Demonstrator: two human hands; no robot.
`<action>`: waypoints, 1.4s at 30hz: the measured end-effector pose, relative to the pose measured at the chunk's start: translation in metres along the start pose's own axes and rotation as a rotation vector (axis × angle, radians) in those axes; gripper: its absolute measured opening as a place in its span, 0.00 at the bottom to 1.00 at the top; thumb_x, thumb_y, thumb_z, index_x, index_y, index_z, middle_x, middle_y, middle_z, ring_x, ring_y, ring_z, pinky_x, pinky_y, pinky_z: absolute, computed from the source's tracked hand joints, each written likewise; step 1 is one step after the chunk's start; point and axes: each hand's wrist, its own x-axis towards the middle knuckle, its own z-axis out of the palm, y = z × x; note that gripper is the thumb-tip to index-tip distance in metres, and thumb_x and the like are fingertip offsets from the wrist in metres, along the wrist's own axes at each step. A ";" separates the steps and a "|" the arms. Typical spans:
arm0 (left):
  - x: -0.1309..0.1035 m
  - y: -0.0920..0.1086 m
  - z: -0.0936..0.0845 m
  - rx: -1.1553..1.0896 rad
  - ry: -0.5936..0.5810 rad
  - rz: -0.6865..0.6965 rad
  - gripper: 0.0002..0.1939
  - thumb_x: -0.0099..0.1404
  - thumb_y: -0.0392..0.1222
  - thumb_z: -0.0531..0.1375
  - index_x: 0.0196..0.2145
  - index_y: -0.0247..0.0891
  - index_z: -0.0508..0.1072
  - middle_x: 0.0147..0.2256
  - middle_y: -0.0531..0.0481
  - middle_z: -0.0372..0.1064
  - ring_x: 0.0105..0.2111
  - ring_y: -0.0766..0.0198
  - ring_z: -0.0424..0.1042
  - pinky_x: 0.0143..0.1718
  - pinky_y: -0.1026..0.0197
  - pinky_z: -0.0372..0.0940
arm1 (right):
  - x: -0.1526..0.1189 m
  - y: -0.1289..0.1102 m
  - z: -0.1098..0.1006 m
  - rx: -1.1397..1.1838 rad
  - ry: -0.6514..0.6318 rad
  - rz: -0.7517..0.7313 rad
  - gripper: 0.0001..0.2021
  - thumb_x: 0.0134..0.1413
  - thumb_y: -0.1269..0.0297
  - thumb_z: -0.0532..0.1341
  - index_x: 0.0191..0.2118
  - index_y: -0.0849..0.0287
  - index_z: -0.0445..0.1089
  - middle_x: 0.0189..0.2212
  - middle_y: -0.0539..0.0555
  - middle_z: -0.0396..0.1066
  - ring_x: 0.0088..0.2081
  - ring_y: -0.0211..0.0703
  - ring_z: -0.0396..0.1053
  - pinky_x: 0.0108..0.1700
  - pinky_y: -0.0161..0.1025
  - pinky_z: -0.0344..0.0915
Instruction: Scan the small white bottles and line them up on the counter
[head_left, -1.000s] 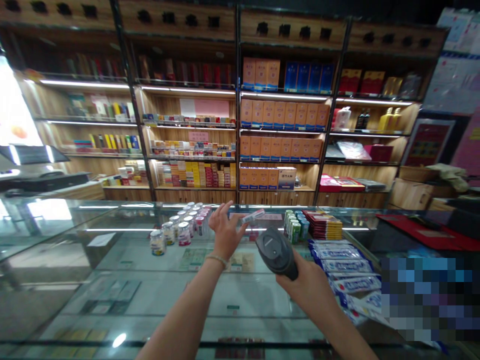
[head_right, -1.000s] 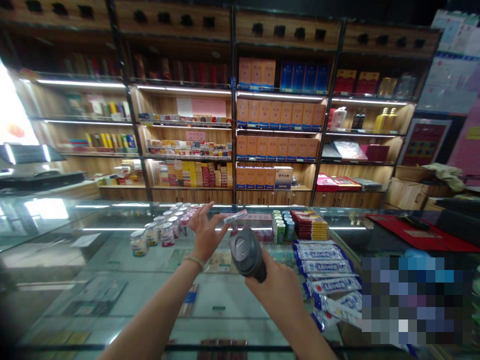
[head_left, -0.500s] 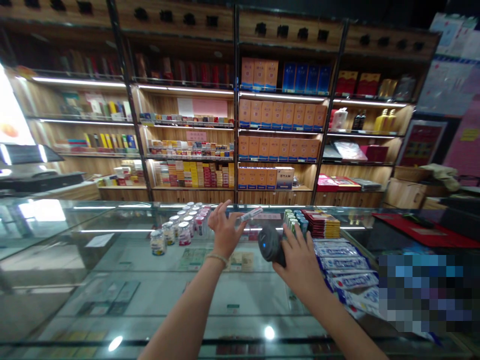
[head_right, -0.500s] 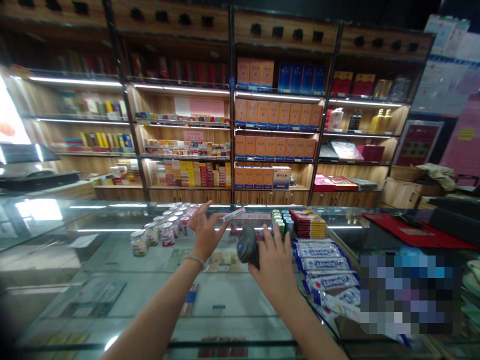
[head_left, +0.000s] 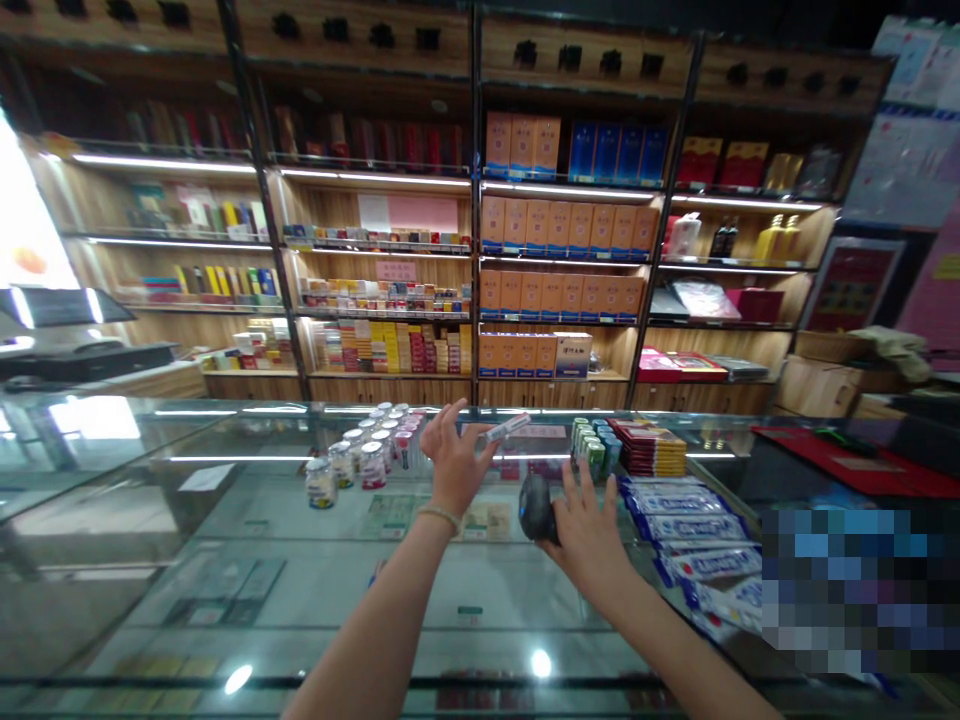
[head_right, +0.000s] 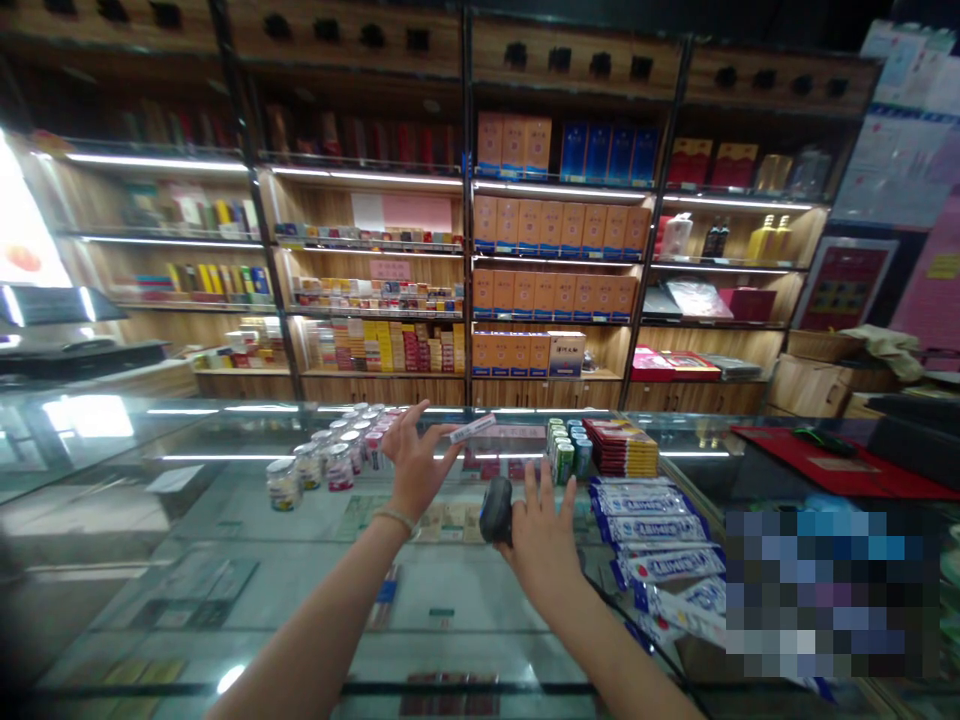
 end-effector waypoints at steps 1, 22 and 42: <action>0.000 0.000 0.000 0.001 0.002 0.002 0.08 0.65 0.47 0.64 0.40 0.45 0.80 0.62 0.43 0.58 0.65 0.45 0.55 0.65 0.37 0.53 | 0.000 0.000 0.001 0.012 -0.016 -0.004 0.19 0.56 0.53 0.66 0.46 0.64 0.75 0.71 0.69 0.46 0.72 0.70 0.38 0.66 0.76 0.33; 0.001 0.001 -0.004 0.005 0.026 -0.058 0.09 0.65 0.49 0.64 0.40 0.45 0.79 0.61 0.40 0.59 0.64 0.45 0.55 0.64 0.35 0.51 | 0.084 0.017 -0.041 0.182 0.107 0.084 0.24 0.68 0.57 0.53 0.66 0.56 0.62 0.70 0.62 0.53 0.71 0.62 0.44 0.66 0.67 0.46; -0.004 0.008 -0.001 -0.060 -0.121 -0.044 0.10 0.65 0.49 0.63 0.42 0.46 0.79 0.64 0.42 0.54 0.65 0.45 0.54 0.65 0.37 0.51 | 0.107 0.014 -0.004 0.575 0.551 0.015 0.14 0.64 0.51 0.59 0.44 0.53 0.76 0.63 0.58 0.65 0.65 0.59 0.54 0.63 0.62 0.51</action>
